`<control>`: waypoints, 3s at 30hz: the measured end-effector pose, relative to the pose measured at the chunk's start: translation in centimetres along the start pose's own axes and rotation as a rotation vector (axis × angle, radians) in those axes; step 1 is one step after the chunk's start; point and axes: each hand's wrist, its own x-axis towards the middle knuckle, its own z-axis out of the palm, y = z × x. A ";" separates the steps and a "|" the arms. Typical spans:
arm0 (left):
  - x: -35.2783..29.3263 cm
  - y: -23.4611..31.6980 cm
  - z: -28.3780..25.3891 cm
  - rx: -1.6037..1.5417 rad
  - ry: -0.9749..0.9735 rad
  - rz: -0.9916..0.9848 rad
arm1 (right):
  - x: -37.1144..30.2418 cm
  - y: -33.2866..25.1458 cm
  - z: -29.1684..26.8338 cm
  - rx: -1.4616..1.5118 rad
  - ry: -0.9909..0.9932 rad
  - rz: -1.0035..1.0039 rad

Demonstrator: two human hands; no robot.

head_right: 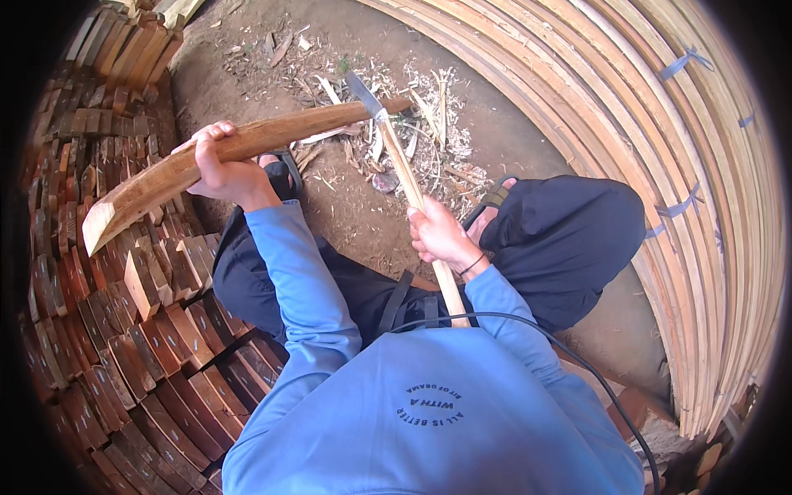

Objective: The person shaves a piece of wood using a blade, removing thin strips of material from the surface.

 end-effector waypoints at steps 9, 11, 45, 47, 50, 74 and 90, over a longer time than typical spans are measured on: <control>2.4 -0.7 0.5 0.091 0.126 -0.017 | -2.4 1.9 1.2 -0.108 0.066 -0.059; 1.3 -0.7 1.9 0.057 0.104 -0.019 | -1.9 1.0 1.2 -0.046 0.070 -0.054; 3.9 -1.5 2.3 0.188 0.224 0.030 | -4.5 -1.5 0.5 -0.015 -0.041 -0.009; 2.6 -0.8 2.1 0.152 0.239 -0.037 | -3.9 -1.6 0.6 -0.107 0.002 -0.012; 1.3 -0.7 3.0 0.154 0.176 -0.007 | 0.6 -2.4 0.5 -0.197 0.070 -0.069; 1.9 -1.0 0.8 0.146 0.118 -0.017 | 1.3 -1.5 1.6 -0.189 0.106 -0.087; 1.1 -0.7 1.9 0.169 0.152 -0.001 | -0.8 -0.6 1.1 -0.106 0.053 -0.025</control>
